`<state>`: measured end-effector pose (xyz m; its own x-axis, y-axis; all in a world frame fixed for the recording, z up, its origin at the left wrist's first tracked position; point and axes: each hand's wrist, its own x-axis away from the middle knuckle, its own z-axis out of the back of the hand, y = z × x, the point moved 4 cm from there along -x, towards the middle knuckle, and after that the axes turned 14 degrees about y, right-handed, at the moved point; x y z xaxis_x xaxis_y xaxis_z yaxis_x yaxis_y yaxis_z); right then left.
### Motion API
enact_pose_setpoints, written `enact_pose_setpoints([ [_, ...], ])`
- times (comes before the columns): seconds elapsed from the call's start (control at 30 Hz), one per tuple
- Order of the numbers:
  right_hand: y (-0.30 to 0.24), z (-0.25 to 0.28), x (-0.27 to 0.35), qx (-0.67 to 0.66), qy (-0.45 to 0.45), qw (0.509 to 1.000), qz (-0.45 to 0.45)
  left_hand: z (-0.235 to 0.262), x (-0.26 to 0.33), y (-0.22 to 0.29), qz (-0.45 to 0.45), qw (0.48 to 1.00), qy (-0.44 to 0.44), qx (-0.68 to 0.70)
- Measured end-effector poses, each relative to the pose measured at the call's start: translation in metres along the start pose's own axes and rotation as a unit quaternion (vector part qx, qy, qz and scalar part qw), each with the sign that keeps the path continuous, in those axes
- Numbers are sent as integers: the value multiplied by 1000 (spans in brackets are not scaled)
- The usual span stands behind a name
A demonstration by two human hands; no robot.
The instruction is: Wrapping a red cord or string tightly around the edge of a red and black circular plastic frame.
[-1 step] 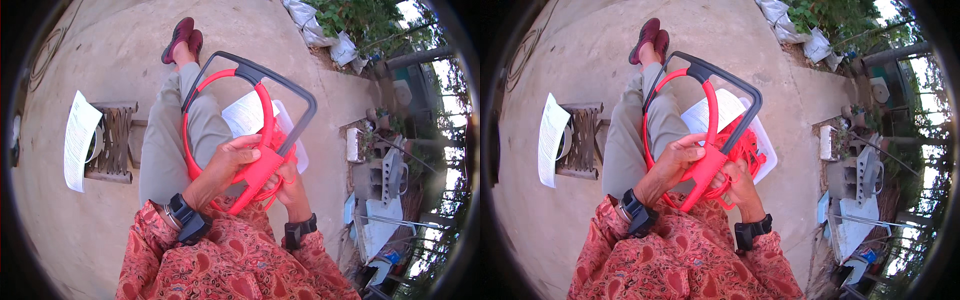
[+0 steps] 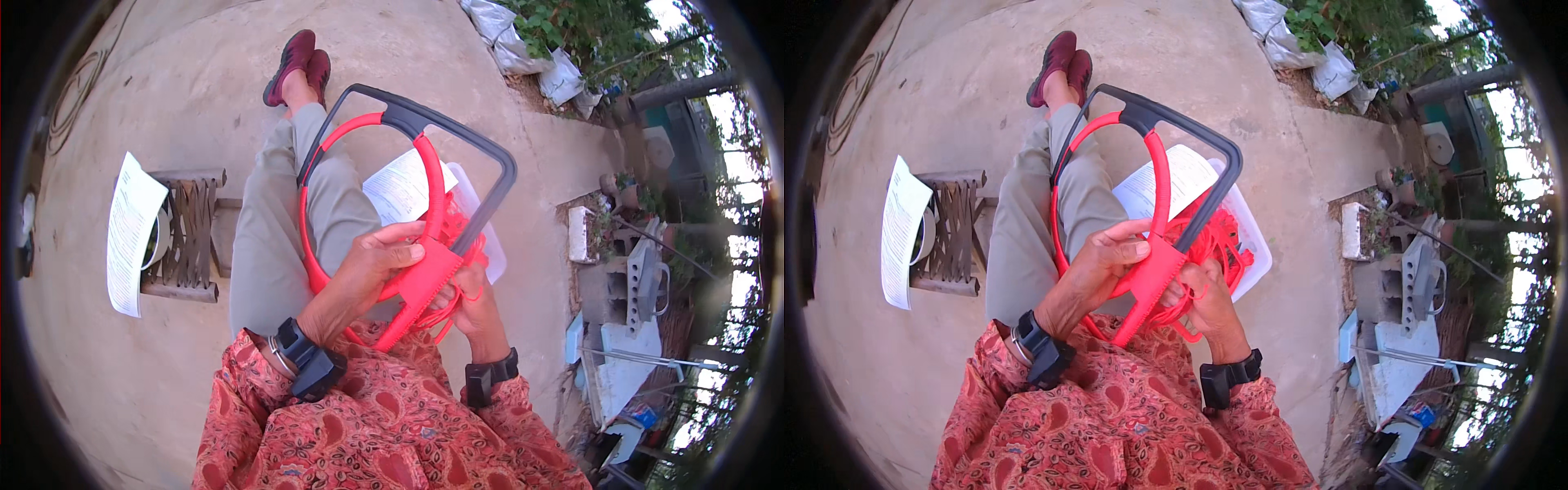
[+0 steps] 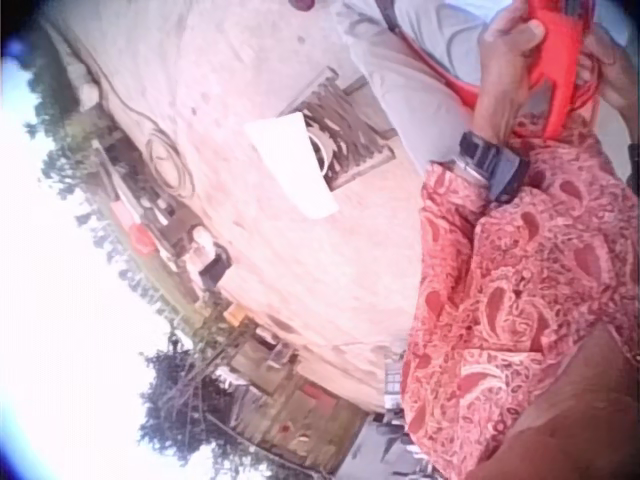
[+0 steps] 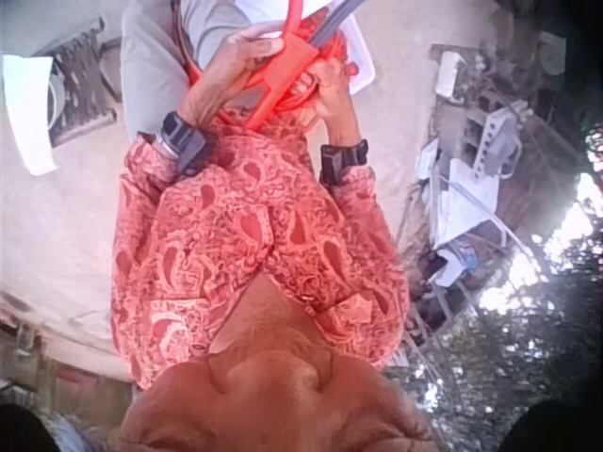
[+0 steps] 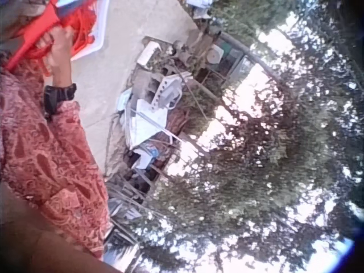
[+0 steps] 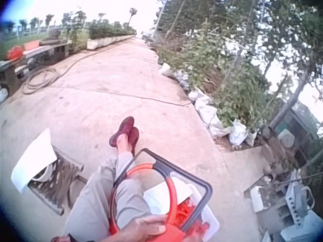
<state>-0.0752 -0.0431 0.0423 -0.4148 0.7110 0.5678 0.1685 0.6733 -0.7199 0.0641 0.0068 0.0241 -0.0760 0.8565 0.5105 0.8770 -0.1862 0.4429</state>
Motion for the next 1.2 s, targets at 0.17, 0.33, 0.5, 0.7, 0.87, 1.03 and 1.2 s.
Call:
enact_pose_setpoints([
  [0.17,-10,-21,1,28,8,994,107,-8,21,23,-40,992,45,-108],
  [0.33,-17,-54,-4,95,-62,981,158,6,30,34,-108,988,65,-90],
  [0.5,-22,-68,-3,58,-122,984,113,24,41,47,-120,992,42,18],
  [0.7,-25,-74,-7,10,-169,981,97,23,46,48,-119,990,-58,51],
  [0.87,-13,-72,-15,-84,-158,982,68,32,46,45,-107,988,-72,87],
  [1.03,-17,-61,-3,37,-164,923,345,33,49,46,-115,987,-60,91],
  [1.2,-1,-79,3,85,-236,960,124,35,52,45,-115,987,-24,108],
])
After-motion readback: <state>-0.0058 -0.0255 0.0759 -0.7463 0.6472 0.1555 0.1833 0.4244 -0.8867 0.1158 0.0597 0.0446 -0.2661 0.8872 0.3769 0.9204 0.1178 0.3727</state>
